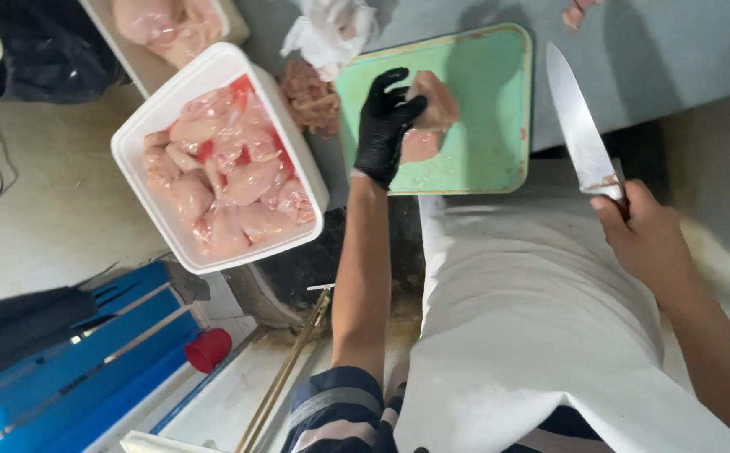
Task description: Trimming fat and connective tissue from raw chicken breasts using a knife on a cutting board and sorting them into plastic bins.
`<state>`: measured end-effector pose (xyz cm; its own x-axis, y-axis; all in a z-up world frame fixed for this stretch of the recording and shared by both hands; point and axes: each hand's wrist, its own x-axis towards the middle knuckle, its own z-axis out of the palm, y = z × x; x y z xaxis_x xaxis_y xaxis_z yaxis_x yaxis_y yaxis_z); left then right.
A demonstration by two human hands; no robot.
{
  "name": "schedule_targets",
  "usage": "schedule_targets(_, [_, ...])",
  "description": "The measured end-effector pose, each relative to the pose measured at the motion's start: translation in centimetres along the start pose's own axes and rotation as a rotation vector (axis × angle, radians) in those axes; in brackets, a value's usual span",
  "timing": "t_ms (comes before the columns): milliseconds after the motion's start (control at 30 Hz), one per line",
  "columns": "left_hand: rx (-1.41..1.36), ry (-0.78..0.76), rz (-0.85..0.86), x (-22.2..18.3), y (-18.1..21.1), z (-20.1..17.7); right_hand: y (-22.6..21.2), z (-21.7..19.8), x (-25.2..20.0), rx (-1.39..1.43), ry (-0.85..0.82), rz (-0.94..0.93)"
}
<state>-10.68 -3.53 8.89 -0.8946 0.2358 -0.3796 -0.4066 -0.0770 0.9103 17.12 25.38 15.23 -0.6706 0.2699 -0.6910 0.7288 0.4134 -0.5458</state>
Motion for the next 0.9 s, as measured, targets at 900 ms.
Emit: schedule_targets(900, [1.680, -0.587, 0.667, 1.6, -7.9, -4.5, 1.0, 7.5, 2.8, 0.069, -0.162, -0.007])
